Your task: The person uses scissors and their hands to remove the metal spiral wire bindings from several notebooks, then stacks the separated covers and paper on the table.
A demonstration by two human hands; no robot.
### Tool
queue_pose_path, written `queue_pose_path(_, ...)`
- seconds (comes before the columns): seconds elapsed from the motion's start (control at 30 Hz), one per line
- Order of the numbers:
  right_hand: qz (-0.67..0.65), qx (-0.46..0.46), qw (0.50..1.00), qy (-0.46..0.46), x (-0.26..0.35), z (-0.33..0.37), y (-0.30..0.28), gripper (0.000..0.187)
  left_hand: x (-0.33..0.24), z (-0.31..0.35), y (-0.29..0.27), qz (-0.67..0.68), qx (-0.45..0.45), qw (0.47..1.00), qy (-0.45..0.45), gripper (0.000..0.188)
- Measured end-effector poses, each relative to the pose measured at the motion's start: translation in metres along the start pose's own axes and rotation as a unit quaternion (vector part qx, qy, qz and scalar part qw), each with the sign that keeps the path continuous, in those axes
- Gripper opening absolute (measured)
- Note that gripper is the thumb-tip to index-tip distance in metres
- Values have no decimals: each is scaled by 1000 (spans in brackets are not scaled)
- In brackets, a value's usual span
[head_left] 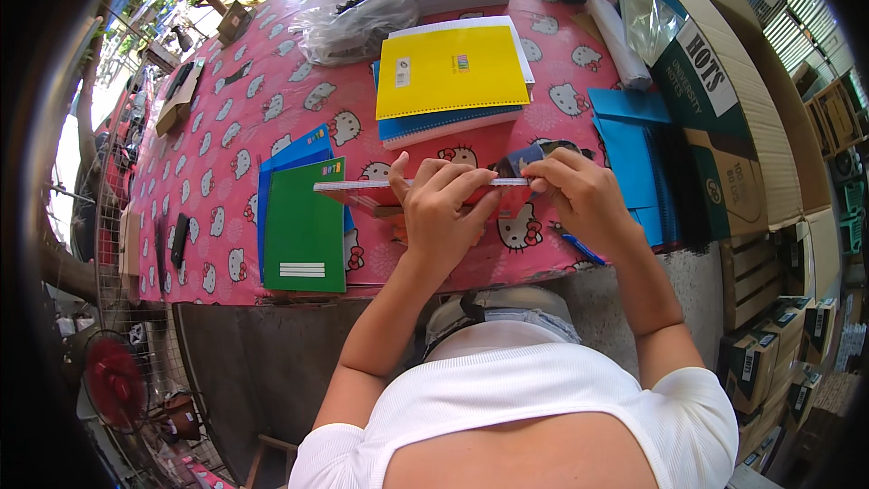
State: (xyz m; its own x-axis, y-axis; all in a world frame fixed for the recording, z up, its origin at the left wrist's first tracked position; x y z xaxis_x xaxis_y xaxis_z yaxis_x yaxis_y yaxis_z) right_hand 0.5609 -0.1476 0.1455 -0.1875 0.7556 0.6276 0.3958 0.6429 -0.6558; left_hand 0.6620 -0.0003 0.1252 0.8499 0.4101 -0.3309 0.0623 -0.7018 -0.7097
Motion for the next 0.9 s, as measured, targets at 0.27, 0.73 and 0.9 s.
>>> queue_pose_path(0.27, -168, 55, 982, 61, -29, -14, -17, 21, 4, 7, -7, 26, 15, 999, 12, 17)
queue_pose_path(0.73, -261, -70, 946, 179, -174, 20, 22, 38, 4, 10, -11, 30, -18, 999, 25, 27)
queue_pose_path(0.9, -307, 171, 924, 150, -106, -5, 18, 24, 6, 9, -12, 40, -19, 999, 28, 25)
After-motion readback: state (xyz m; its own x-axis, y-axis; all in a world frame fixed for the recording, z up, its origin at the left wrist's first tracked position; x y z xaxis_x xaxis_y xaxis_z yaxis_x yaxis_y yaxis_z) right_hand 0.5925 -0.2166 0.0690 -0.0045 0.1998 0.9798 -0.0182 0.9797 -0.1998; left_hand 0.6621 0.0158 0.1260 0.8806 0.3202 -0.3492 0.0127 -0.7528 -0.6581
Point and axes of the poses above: each hand's wrist, its own z-axis away from the middle knuckle, its own y-axis out of the palm, x = y × z, the point moved 4 cm from there along -z, towards the middle knuckle, and after that the axes turned 11 degrees about -z, right-handed, at the moved point
